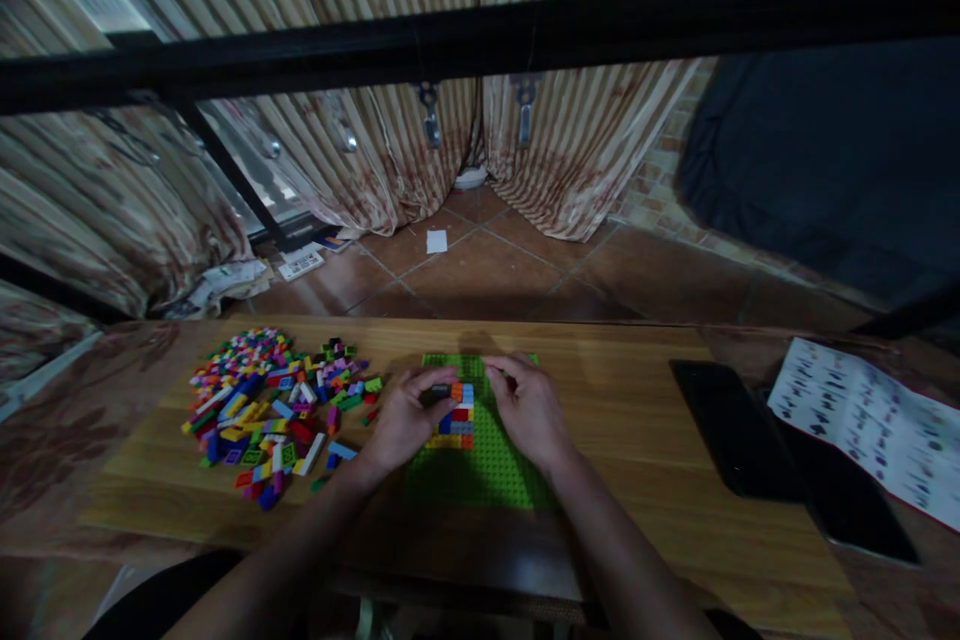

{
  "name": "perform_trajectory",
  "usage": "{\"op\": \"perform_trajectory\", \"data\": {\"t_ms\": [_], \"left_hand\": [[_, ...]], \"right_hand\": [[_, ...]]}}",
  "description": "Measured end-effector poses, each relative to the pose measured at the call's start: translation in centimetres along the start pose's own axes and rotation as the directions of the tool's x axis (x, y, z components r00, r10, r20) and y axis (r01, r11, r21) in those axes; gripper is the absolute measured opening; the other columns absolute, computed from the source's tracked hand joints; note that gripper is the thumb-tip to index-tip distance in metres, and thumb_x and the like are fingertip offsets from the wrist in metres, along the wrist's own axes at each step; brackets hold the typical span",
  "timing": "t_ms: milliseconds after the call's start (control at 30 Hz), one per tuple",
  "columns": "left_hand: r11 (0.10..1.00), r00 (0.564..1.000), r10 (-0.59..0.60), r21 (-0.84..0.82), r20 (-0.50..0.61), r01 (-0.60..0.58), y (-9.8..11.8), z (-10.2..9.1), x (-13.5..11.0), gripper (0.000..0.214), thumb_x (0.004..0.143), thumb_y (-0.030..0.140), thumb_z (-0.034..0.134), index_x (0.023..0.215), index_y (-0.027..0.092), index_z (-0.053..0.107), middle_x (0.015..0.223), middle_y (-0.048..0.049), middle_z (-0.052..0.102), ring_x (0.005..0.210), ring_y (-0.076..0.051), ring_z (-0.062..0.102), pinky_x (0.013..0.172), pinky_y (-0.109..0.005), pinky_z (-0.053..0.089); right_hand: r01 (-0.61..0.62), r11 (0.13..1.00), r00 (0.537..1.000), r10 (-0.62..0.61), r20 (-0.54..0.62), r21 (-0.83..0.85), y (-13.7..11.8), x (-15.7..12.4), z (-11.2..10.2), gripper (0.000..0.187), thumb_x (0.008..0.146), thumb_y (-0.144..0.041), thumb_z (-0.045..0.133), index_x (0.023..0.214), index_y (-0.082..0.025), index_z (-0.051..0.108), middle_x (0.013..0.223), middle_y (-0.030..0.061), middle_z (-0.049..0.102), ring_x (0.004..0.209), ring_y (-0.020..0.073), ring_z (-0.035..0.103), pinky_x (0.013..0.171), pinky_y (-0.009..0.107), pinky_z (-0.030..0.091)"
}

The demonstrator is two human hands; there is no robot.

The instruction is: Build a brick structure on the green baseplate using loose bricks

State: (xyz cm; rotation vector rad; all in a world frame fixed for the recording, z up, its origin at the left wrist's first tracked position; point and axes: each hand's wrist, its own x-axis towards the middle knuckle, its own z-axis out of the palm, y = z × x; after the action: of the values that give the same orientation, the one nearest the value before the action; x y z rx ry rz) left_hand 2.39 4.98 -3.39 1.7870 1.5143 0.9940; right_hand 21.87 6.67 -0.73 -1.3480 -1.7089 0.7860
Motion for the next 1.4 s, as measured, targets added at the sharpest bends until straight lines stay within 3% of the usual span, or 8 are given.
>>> {"op": "perform_trajectory", "data": {"t_ms": [167, 500, 767, 1400], "left_hand": [[0.998, 0.999, -0.004, 0.063, 0.039, 0.001, 0.6, -0.1, 0.1, 0.040, 0.075, 0.011, 0.068, 0.113, 0.026, 0.070, 0.109, -0.0017, 0.072, 0.110, -0.021, 0.062, 0.105, -0.040, 0.047], [1.000, 0.994, -0.017, 0.021, 0.109, 0.015, 1.0, -1.2, 0.7, 0.044, 0.083, 0.017, 0.060, 0.127, 0.022, 0.060, 0.110, -0.0023, 0.074, 0.112, -0.023, 0.062, 0.103, -0.041, 0.046], [0.992, 0.985, -0.087, 0.105, 0.151, 0.072, 1.4, -0.6, 1.7, 0.044, 0.084, 0.022, 0.060, 0.128, 0.023, 0.060, 0.103, -0.0016, 0.076, 0.103, -0.023, 0.066, 0.098, -0.039, 0.048], [0.987, 0.987, -0.070, 0.150, 0.145, 0.048, 1.6, -0.3, 2.3, 0.033, 0.080, 0.017, 0.064, 0.112, 0.025, 0.069, 0.095, 0.0002, 0.078, 0.099, -0.021, 0.068, 0.098, -0.038, 0.047]], "right_hand": [[-0.010, 1.000, 1.000, 0.010, 0.022, -0.010, 0.3, -0.1, 0.4, 0.030, 0.091, -0.035, 0.050, 0.103, -0.020, 0.073, 0.099, 0.0082, 0.071, 0.090, 0.0210, 0.066, 0.082, 0.035, 0.051], [-0.030, 0.997, 0.998, 0.034, 0.059, -0.076, 1.1, -0.5, 1.2, 0.030, 0.089, -0.038, 0.053, 0.102, -0.021, 0.073, 0.094, 0.0066, 0.070, 0.076, 0.0185, 0.064, 0.074, 0.034, 0.051], [0.002, 0.987, 0.993, 0.017, 0.117, -0.162, 1.4, -0.8, 2.0, 0.026, 0.088, -0.038, 0.057, 0.100, -0.022, 0.074, 0.094, 0.0064, 0.070, 0.083, 0.0200, 0.066, 0.079, 0.035, 0.050], [0.020, 0.992, 0.993, -0.006, 0.116, -0.122, 2.0, -1.1, 2.9, 0.018, 0.087, -0.031, 0.059, 0.094, -0.025, 0.075, 0.091, 0.0046, 0.071, 0.082, 0.0196, 0.066, 0.078, 0.034, 0.051]]}}
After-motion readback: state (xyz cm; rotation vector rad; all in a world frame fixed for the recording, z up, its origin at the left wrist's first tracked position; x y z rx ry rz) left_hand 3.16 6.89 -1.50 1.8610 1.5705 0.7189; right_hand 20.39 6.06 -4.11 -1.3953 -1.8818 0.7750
